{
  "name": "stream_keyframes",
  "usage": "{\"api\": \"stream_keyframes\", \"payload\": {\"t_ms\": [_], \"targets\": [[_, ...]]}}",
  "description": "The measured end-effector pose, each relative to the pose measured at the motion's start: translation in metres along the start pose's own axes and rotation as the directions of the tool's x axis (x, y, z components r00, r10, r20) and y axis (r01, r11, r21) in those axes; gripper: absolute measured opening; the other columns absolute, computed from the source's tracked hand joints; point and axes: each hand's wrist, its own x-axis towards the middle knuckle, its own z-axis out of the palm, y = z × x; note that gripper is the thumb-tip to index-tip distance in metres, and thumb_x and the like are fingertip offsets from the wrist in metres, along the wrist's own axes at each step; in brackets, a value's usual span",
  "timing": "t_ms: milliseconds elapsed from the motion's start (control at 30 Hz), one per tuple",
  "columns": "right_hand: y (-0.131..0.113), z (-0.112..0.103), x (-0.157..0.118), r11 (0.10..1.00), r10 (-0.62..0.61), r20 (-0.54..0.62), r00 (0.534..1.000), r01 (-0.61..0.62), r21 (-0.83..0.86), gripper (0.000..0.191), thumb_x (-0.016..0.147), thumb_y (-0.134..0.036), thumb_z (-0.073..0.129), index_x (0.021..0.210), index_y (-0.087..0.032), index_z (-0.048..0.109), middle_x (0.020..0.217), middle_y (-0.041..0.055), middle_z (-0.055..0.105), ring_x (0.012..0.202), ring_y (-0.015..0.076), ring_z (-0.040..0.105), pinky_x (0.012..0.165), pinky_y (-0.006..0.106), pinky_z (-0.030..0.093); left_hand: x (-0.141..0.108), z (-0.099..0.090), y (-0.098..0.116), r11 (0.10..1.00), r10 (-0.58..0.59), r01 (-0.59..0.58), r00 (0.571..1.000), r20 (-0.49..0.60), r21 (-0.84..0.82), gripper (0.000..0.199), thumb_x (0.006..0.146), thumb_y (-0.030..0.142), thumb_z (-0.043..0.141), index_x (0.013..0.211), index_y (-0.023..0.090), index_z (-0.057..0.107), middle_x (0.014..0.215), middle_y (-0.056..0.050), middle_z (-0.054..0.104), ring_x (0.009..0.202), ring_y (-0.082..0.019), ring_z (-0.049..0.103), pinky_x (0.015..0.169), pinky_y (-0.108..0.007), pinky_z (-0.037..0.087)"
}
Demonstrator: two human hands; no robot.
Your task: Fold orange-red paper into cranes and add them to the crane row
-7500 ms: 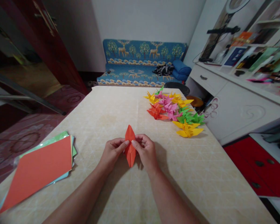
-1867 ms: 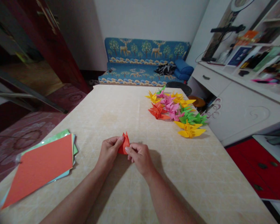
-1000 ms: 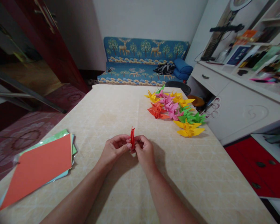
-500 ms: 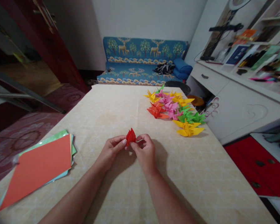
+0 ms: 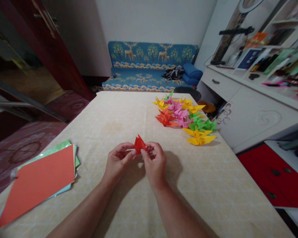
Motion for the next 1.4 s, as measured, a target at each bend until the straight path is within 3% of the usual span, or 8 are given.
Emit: {"api": "stream_keyframes", "payload": {"t_ms": [200,433,667,833,1033,1400], "targets": [[-0.001,0.001,-0.001,0.996,-0.085,-0.023,0.996,0.084,-0.027,0.012,0.08,-0.019,0.061,0.087,-0.022,0.052,0.084,0.0,0.058,0.06,0.0109,0.058,0.055,0.023,0.048,0.0,0.001,-0.002,1.0,-0.03,0.03,1.0,-0.001,-0.01,0.023,0.064,0.023,0.081,0.081,0.016,0.068,0.084,-0.007,0.075,0.074,-0.019,0.07,0.072,-0.032,0.054],[-0.004,-0.001,-0.001,0.972,-0.234,0.009,0.972,0.234,-0.014,0.007,0.08,-0.017,0.062,0.078,-0.022,0.057,0.098,0.0057,0.057,0.089,0.0185,0.06,0.07,0.028,0.052,0.002,-0.001,0.0,0.997,0.078,-0.078,0.997,-0.006,0.023,0.013,0.065,0.02,0.08,0.073,0.017,0.07,0.094,-0.009,0.073,0.089,-0.022,0.068,0.084,-0.033,0.052],[-0.01,-0.003,-0.001,0.964,-0.262,0.05,0.964,0.263,-0.033,0.005,0.08,-0.017,0.063,0.078,-0.022,0.063,0.1,0.0066,0.059,0.091,0.0195,0.061,0.07,0.028,0.052,0.002,-0.004,0.003,0.973,0.217,-0.219,0.975,0.044,0.077,0.01,0.07,0.019,0.076,0.08,0.02,0.075,0.1,-0.009,0.07,0.095,-0.021,0.066,0.082,-0.031,0.053],[-0.011,-0.004,-0.002,0.961,-0.277,0.054,0.959,0.277,-0.011,0.006,0.082,-0.019,0.063,0.086,-0.022,0.066,0.103,0.0078,0.059,0.093,0.0202,0.061,0.072,0.029,0.053,-0.001,-0.004,0.007,0.93,0.274,-0.29,0.956,0.102,0.225,0.011,0.076,0.018,0.07,0.083,0.022,0.077,0.102,-0.009,0.069,0.097,-0.021,0.065,0.083,-0.03,0.052],[-0.006,0.0,-0.004,0.97,-0.217,-0.043,0.975,0.22,0.103,0.018,0.083,-0.017,0.061,0.099,-0.022,0.053,0.114,0.0099,0.056,0.1,0.0203,0.06,0.073,0.03,0.056,-0.001,-0.002,0.006,0.92,0.293,-0.3,0.954,0.066,0.251,0.011,0.075,0.018,0.071,0.083,0.022,0.077,0.094,-0.009,0.071,0.088,-0.02,0.066,0.073,-0.027,0.054],[-0.01,-0.005,-0.003,0.931,-0.36,0.01,0.933,0.36,-0.064,0.008,0.081,-0.012,0.064,0.083,-0.02,0.065,0.105,0.0083,0.057,0.087,0.0175,0.062,0.062,0.026,0.051,0.001,-0.005,0.002,0.89,0.36,-0.369,0.929,0.082,0.269,0.015,0.075,0.015,0.071,0.087,0.023,0.077,0.094,-0.008,0.071,0.087,-0.017,0.067,0.07,-0.024,0.056]]}}
